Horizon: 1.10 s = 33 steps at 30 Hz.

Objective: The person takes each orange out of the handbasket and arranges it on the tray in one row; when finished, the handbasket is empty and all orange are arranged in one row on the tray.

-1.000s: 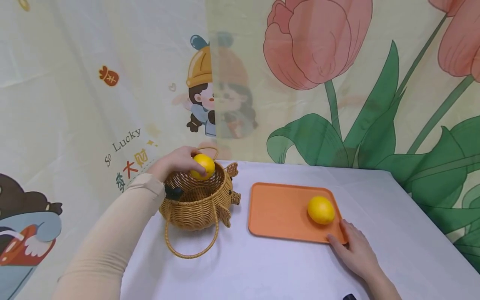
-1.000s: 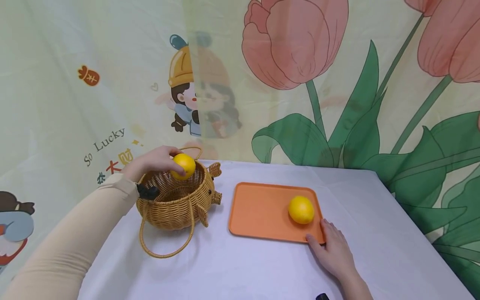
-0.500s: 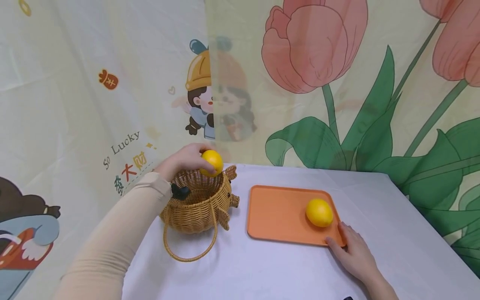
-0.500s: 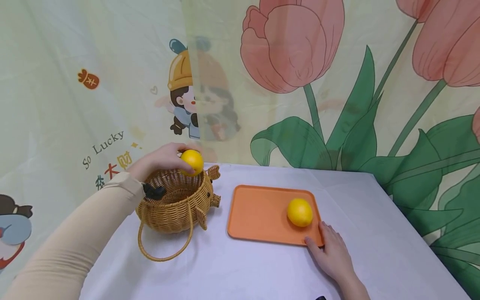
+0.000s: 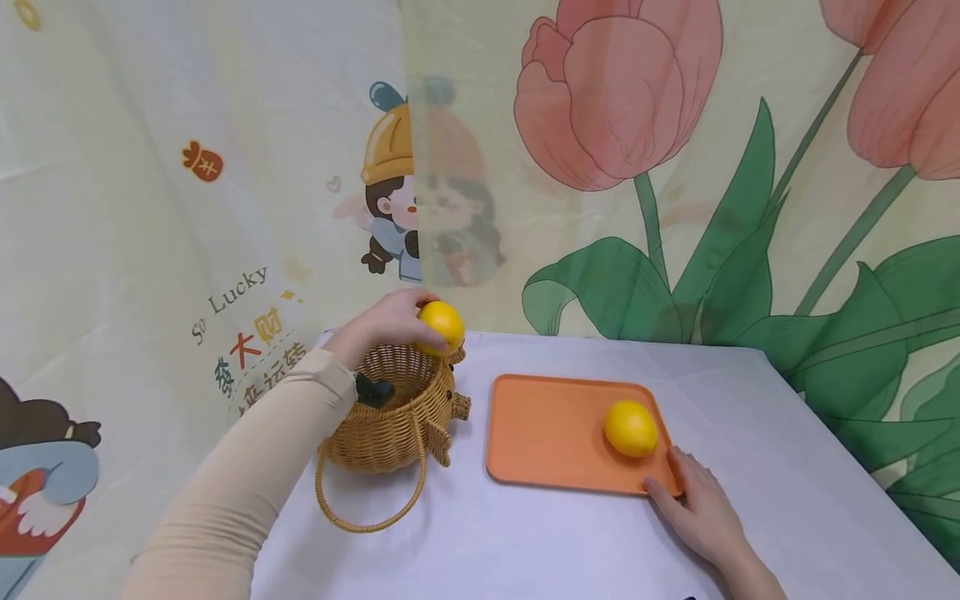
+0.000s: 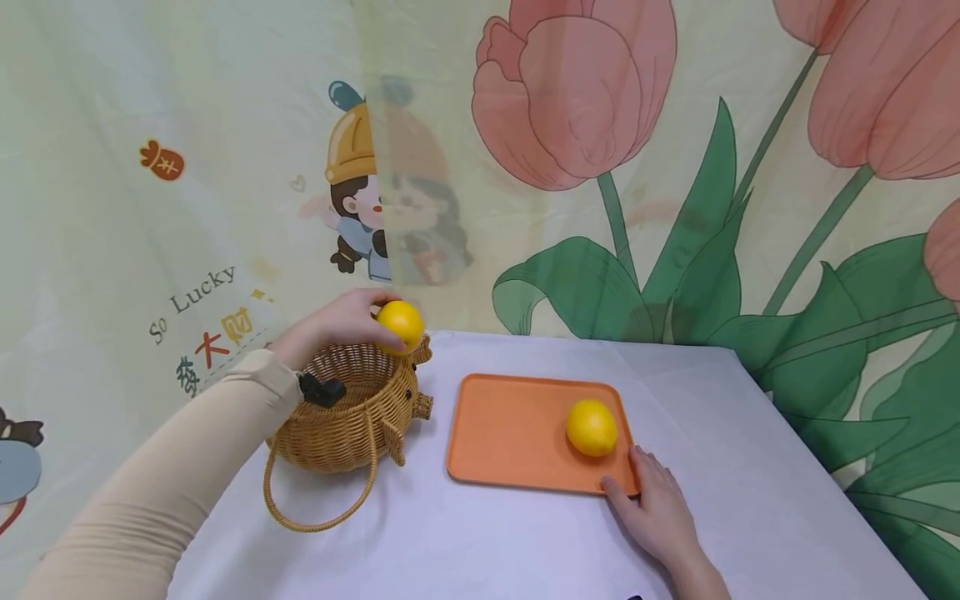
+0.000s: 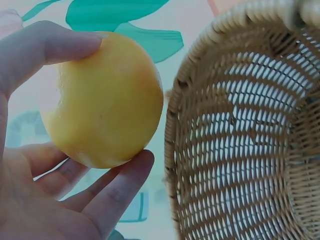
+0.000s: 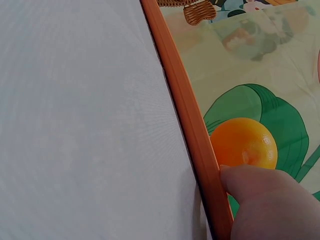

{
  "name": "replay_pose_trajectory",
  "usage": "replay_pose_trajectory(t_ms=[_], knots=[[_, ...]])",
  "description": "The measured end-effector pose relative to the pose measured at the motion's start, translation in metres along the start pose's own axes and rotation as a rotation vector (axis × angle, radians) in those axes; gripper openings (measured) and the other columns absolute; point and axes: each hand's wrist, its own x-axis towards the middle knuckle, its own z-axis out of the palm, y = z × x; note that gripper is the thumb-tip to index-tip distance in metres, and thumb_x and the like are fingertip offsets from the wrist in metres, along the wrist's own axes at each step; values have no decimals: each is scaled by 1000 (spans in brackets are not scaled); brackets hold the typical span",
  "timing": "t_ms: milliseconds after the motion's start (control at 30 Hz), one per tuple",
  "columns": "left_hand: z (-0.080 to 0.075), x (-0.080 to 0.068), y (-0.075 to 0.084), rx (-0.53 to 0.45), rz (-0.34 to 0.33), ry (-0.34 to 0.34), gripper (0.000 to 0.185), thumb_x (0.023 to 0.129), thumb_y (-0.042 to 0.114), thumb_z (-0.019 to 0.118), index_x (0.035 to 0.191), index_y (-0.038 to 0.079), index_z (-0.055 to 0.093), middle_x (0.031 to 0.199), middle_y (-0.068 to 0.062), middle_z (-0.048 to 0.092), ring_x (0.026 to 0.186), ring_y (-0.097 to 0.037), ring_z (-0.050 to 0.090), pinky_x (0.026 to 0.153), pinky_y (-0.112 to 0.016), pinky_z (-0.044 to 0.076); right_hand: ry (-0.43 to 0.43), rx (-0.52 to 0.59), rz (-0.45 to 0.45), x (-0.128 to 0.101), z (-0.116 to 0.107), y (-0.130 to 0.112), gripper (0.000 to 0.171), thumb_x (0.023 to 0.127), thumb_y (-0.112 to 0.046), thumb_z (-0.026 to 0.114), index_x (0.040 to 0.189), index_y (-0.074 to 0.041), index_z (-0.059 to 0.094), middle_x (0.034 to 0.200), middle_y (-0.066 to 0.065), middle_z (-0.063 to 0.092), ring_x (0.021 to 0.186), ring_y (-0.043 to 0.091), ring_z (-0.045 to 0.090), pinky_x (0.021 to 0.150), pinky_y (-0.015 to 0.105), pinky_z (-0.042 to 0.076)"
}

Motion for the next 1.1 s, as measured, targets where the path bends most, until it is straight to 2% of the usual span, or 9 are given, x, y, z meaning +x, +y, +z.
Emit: replay_pose_trajectory(t_ms=[267,567,700,967,1100], knots=[[8,6,11,5,2,-17,84,62,37,81,133,9,45,121,-5,53,99,-21,50,84,-36,40,20,-9,2,-1,2,-1,92,84,-64,48,144,3,24,142,27,28,130,46,21,97,64,19],[22,14,20,-140,37,-37,79,65,28,81,132,7,45,119,-5,51,92,-22,53,72,-33,48,8,-14,19,0,2,-2,93,84,-65,47,145,1,23,143,26,27,130,45,20,97,64,18],[26,16,23,-121,39,-19,82,64,29,81,133,7,43,121,-4,50,95,-20,51,77,-32,45,5,-19,26,0,1,-2,93,84,-65,47,145,1,22,144,27,27,130,45,20,97,65,18],[33,18,31,-145,35,-27,86,63,28,81,134,5,41,121,-6,49,94,-21,52,78,-35,45,-6,-17,30,0,1,-2,94,83,-66,46,144,2,23,143,26,27,130,45,21,97,64,19],[38,19,33,-120,44,-20,85,63,30,81,134,6,42,122,-5,50,97,-21,51,81,-35,43,-15,-15,32,0,1,-2,95,83,-67,46,145,1,22,144,26,27,130,45,21,97,64,19]])
